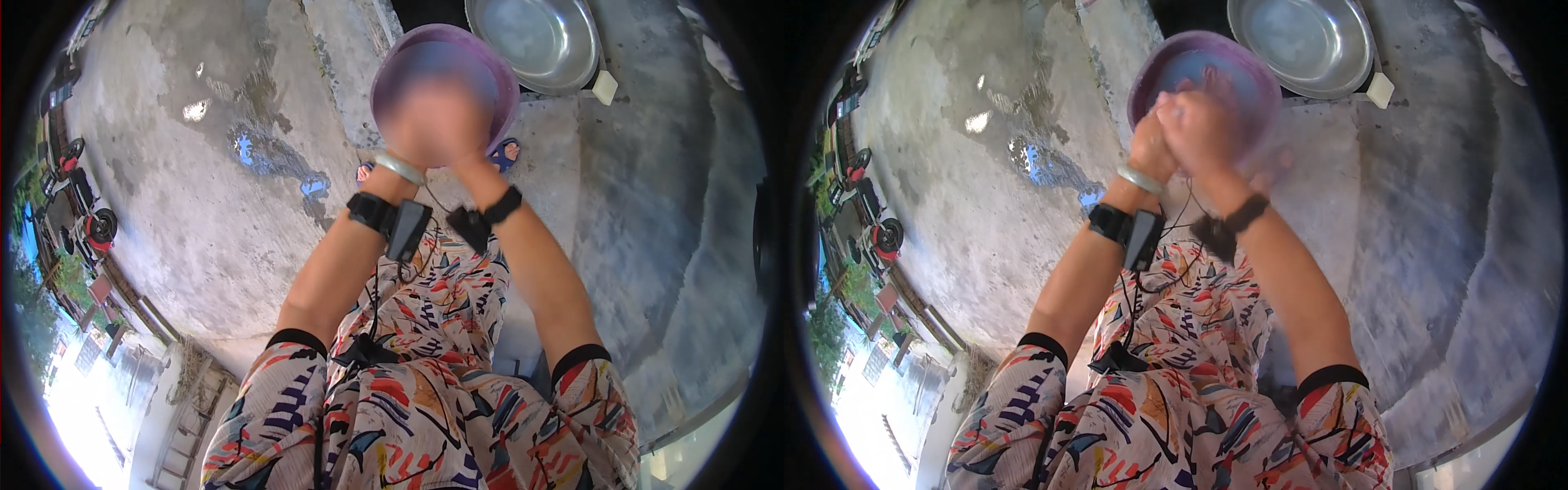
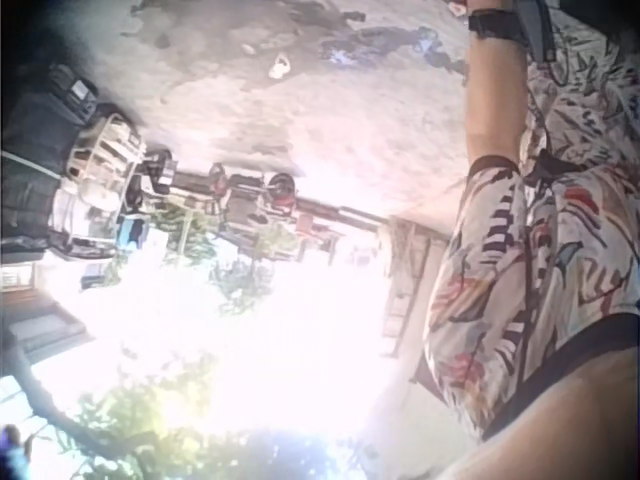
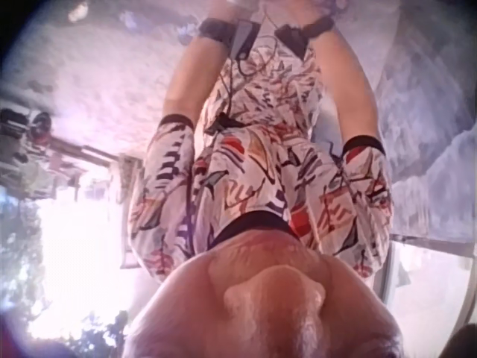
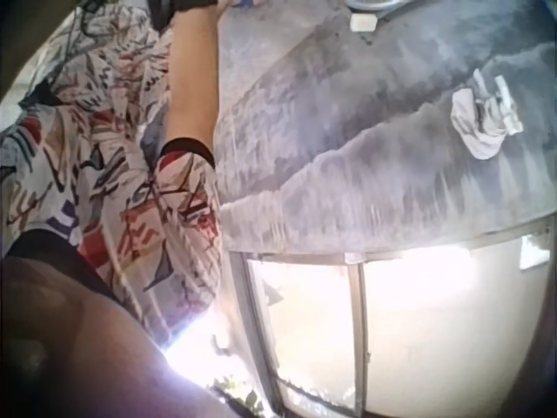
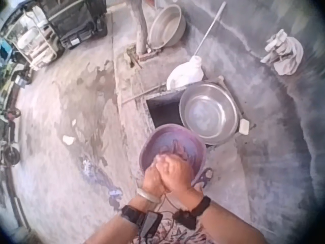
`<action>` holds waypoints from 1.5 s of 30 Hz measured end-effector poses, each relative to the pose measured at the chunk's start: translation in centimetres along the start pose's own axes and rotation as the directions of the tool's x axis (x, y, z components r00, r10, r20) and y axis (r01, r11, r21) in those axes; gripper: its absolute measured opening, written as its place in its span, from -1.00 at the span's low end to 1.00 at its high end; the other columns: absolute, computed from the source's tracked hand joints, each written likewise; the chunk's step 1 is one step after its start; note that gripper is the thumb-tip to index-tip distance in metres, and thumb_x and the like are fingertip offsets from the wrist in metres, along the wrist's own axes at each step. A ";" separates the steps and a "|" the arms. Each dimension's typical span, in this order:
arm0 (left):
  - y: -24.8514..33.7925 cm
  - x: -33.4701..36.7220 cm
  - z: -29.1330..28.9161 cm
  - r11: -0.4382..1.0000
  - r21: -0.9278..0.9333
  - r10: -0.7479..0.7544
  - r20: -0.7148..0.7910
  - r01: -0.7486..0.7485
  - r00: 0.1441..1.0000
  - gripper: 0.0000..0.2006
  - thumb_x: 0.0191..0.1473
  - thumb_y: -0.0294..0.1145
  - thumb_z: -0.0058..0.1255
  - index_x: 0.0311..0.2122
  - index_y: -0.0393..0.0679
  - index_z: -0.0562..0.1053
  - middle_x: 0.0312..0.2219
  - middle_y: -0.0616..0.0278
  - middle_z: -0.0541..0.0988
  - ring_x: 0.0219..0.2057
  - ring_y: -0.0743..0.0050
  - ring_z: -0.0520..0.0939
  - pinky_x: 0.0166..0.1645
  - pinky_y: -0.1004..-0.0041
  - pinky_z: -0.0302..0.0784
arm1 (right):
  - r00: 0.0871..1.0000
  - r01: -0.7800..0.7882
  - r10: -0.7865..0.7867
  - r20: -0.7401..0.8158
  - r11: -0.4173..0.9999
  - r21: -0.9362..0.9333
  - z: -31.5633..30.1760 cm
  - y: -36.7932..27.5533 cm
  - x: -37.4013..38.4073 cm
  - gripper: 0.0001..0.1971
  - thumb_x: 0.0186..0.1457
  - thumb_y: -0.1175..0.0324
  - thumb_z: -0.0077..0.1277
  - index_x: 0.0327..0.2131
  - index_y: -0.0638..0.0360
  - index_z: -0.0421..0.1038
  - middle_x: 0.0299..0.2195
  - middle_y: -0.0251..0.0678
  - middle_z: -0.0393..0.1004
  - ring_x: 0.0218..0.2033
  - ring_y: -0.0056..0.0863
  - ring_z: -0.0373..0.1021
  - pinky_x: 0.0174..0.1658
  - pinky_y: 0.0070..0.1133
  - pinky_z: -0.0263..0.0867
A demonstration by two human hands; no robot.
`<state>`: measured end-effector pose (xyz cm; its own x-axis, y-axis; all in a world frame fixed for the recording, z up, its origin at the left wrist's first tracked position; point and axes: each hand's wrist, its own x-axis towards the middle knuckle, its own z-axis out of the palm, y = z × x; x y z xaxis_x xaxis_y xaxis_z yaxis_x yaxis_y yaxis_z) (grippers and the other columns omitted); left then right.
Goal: The person rubs a piece of clothing with a bar of soap over a purple basin, then continues to scrub and rinse the garment by hand in the basin.
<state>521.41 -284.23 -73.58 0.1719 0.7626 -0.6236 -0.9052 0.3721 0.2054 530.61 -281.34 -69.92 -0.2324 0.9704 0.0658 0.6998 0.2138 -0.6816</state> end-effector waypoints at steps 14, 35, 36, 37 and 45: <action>0.5 1.5 -4.9 0.999 0.043 -0.021 -0.001 0.021 1.000 -0.68 0.32 -0.15 -0.24 0.03 -0.11 0.36 -0.14 0.16 0.51 -0.11 0.32 0.55 -0.01 0.30 0.50 | 0.998 -0.043 0.046 -0.047 0.997 0.060 0.2 -2.4 -0.2 -0.65 0.07 0.20 0.07 -0.62 0.24 0.31 -0.59 -0.05 0.38 -0.55 -0.02 0.34 -0.49 -0.30 0.21; -1.8 -2.5 0.9 0.975 0.162 0.180 -0.160 -0.154 0.971 -0.76 0.24 -0.30 -0.07 -0.18 -0.27 0.50 -0.41 0.32 0.56 -0.40 0.45 0.58 -0.28 0.46 0.53 | 0.894 0.444 -0.442 -0.081 0.896 0.018 -2.6 -2.0 -0.4 -0.60 0.10 0.20 0.10 -0.68 0.21 0.27 -0.68 -0.19 0.25 -0.64 -0.22 0.21 -0.51 -0.47 0.16; -1.6 -2.6 2.9 0.987 0.140 0.108 -0.247 -0.075 0.963 -0.76 0.25 -0.29 -0.09 -0.16 -0.24 0.50 -0.43 0.33 0.55 -0.42 0.47 0.56 -0.29 0.48 0.50 | 0.985 0.169 -0.169 -0.030 0.986 0.010 -1.9 0.3 0.1 -0.64 0.10 0.19 0.07 -0.65 0.20 0.33 -0.61 -0.12 0.35 -0.57 -0.13 0.30 -0.42 -0.37 0.23; -1.4 -2.7 4.0 0.993 0.114 0.042 -0.333 -0.004 0.942 -0.75 0.26 -0.28 -0.11 -0.13 -0.22 0.49 -0.44 0.34 0.53 -0.43 0.48 0.54 -0.31 0.49 0.48 | 0.993 -0.114 0.115 0.015 0.993 -0.007 -1.5 1.6 0.3 -0.67 0.10 0.19 0.05 -0.62 0.18 0.40 -0.55 -0.06 0.44 -0.49 -0.05 0.40 -0.32 -0.26 0.29; -1.7 -1.3 2.9 0.999 0.041 -0.003 -0.297 0.016 0.955 -0.80 0.25 -0.26 -0.11 -0.27 -0.15 0.48 -0.42 0.27 0.54 -0.40 0.40 0.55 -0.34 0.43 0.46 | 0.975 -0.222 0.219 0.040 0.967 0.124 -1.1 1.1 0.5 -0.66 0.14 0.14 -0.01 -0.60 0.14 0.44 -0.62 -0.15 0.44 -0.55 -0.06 0.38 -0.44 -0.29 0.28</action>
<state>523.88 -284.32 -70.93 0.0516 0.5697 -0.8202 -0.8854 0.4060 0.2263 532.00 -280.47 -69.80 -0.1008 0.9883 -0.1142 0.6443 -0.0226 -0.7644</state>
